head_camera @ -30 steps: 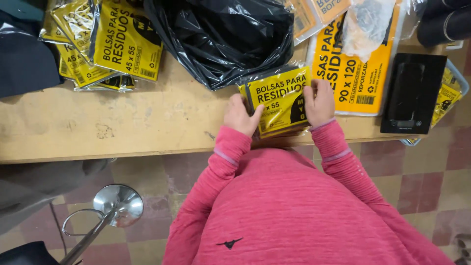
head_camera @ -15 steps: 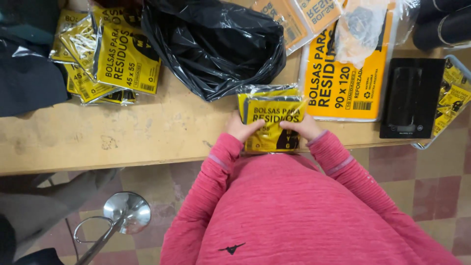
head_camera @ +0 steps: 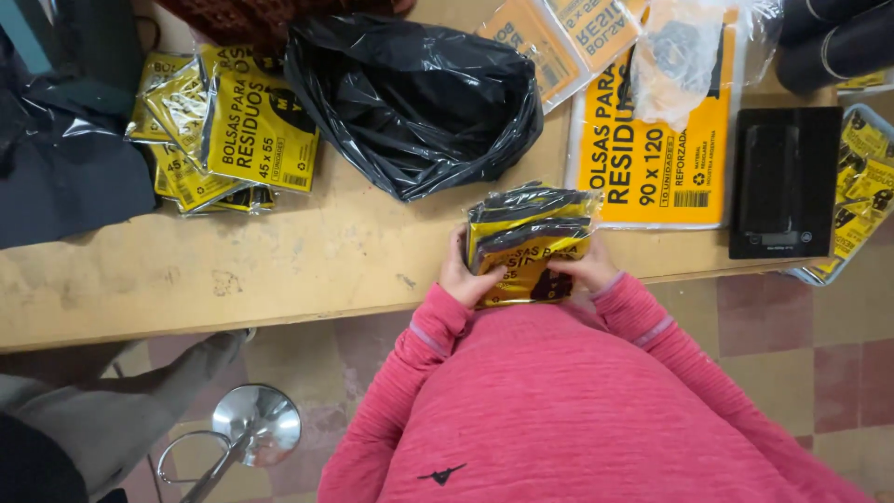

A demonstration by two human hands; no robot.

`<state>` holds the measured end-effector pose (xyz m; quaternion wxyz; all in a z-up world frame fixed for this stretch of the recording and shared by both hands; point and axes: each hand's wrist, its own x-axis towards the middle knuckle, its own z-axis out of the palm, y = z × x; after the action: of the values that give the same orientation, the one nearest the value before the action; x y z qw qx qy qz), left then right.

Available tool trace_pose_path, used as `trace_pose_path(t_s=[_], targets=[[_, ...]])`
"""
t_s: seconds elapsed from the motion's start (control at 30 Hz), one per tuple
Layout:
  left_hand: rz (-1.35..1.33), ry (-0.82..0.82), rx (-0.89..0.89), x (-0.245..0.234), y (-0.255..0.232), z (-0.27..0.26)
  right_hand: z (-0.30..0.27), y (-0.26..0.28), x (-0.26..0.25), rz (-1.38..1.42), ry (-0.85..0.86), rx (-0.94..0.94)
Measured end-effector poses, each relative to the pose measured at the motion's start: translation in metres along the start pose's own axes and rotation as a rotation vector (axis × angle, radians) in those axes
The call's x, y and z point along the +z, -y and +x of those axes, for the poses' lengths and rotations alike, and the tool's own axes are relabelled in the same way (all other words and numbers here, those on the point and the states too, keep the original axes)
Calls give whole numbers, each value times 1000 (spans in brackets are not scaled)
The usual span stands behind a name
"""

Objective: The person sorts yellow plastic packets on a table, organizing them into stacks and placing some into a large black bag.

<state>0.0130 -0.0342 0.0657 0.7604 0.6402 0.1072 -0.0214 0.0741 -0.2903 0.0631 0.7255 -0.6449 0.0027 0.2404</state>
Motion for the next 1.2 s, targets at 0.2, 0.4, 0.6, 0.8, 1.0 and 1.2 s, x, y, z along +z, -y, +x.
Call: trace_pose_path(t_s=[0.2, 0.4, 0.6, 0.8, 1.0, 1.2], targets=[[-214, 48, -41, -13, 11, -12, 6, -10, 5, 208, 29, 172], [-270, 174, 82, -32, -45, 2, 23, 55, 34, 29, 254, -27], [-138, 234, 245, -59, -47, 29, 39, 43, 35, -75, 317, -292], [478, 181, 448, -78, -46, 31, 41, 17, 28, -192, 253, -211], [414, 235, 536, -77, -62, 48, 54, 37, 29, -282, 380, -356], [369, 158, 552, -56, -48, 46, 58, 39, 36, -346, 336, -324]])
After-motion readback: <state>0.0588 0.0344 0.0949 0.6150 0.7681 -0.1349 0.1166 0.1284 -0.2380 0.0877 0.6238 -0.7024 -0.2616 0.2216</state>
